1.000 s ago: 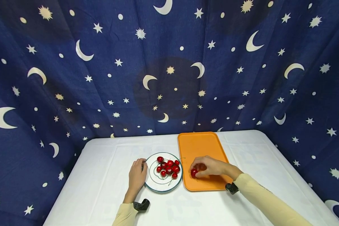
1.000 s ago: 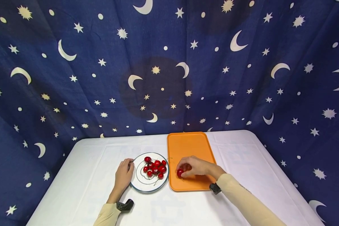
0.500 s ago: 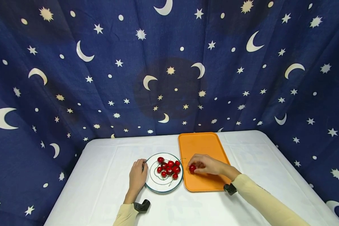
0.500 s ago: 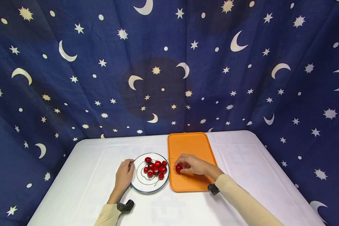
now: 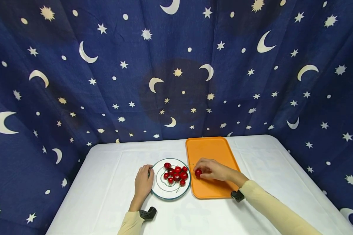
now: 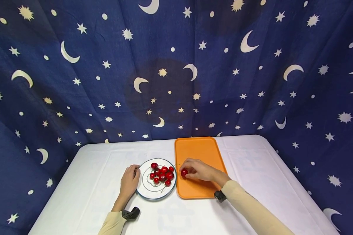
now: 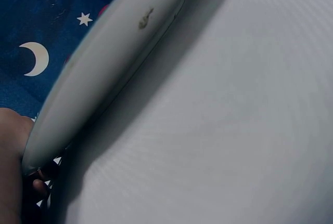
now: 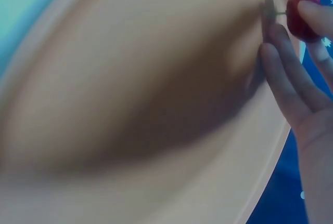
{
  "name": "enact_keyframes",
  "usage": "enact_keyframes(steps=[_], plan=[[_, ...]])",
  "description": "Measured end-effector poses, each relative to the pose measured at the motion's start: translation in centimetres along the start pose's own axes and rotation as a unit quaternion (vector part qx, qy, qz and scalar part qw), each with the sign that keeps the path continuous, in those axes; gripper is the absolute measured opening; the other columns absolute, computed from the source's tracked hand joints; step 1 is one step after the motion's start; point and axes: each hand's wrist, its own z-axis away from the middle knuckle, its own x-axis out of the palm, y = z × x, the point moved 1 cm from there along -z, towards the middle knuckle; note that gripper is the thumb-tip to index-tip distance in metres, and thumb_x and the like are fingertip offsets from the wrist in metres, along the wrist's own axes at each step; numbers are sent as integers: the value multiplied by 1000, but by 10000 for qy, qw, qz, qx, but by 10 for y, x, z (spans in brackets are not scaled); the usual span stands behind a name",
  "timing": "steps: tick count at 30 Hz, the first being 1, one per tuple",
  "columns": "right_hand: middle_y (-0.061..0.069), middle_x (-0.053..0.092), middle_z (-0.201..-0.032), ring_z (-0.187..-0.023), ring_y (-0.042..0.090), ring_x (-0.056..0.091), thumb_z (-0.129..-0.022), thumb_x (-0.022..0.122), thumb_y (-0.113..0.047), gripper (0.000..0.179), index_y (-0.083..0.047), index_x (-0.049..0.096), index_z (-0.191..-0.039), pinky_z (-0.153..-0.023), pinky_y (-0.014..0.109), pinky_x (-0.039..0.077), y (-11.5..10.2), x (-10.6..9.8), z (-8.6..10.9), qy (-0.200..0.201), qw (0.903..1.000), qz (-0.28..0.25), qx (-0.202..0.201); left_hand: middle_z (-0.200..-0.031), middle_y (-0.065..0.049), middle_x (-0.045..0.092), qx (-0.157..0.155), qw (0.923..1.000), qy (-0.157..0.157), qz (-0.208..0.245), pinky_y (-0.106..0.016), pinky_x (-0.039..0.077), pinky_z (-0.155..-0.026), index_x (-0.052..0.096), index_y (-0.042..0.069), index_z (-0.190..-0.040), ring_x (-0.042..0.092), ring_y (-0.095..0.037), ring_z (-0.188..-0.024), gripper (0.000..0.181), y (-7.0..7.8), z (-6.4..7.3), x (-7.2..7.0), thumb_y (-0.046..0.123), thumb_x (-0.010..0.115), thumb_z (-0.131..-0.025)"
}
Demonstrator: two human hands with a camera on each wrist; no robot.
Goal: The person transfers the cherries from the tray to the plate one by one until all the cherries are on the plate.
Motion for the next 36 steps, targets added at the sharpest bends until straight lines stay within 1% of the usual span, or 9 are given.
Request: enact_keyframes(steps=[3,5,12,17,19,23,26,31,36], plan=[[6,64,-120,-97,16,63,-96,71,-12,26,-10,71,-122,-88,30,60,0,1,-1,89,10000,37,3,-105,-14,73,-16,10000,-17,-10,-51,53,-91,70,1,-113,65,-31,-103,24,-1,0,1,16,55,-101],[5,64,-120,-98,16,64,-95,71,-11,25,-10,71,-121,-89,31,61,-1,2,-2,140,9999,62,10,-106,-15,73,-11,10000,-20,-9,-51,53,-92,70,1,-113,65,-31,-103,24,-1,0,1,16,55,-101],[5,63,-120,-98,14,64,-95,72,-11,29,-10,70,-124,-88,27,60,-2,6,-4,162,9998,20,93,-105,-15,73,-37,10000,-21,-5,-51,53,-92,70,1,-114,66,-32,-104,24,-1,1,1,15,55,-101],[5,67,-121,-102,17,67,-95,73,-13,35,-9,65,-128,-90,29,61,-6,8,-9,288,9993,-99,199,-106,-16,73,-36,10000,4,33,-51,53,-91,70,0,-114,66,-32,-102,24,1,0,0,15,56,-101],[6,69,-120,-101,18,68,-94,73,-14,35,-8,63,-128,-90,32,61,-9,8,-11,350,9990,-183,200,-105,-16,73,-35,10000,7,46,-51,53,-90,70,0,-113,66,-32,-102,23,2,0,-1,14,57,-101],[5,70,-117,-95,18,68,-94,73,-14,32,-8,64,-124,-87,34,61,-12,9,-15,475,9987,-195,40,-105,-16,73,4,10000,12,21,-51,53,-91,70,0,-114,66,-32,-102,24,2,-2,-2,14,56,-101],[3,69,-115,-92,16,68,-95,73,-15,30,-9,66,-123,-85,33,60,-13,11,-18,537,9984,-136,-83,-106,-15,73,-25,10000,-22,-2,-51,53,-92,70,0,-114,66,-32,-103,25,2,-2,-2,15,55,-101],[2,70,-112,-91,15,67,-94,74,-16,29,-12,67,-122,-82,30,61,-15,18,-22,578,9982,-139,-44,-107,-15,73,-31,10000,-54,-18,-51,53,-93,70,1,-114,66,-31,-105,24,-1,1,0,15,55,-101],[2,72,-107,-90,14,66,-95,73,-18,29,-12,66,-122,-80,26,60,-15,21,-27,583,9982,-108,73,-105,-14,73,43,10000,25,-48,-51,53,-93,70,1,-113,66,-31,-104,23,-2,0,2,15,56,-101]])
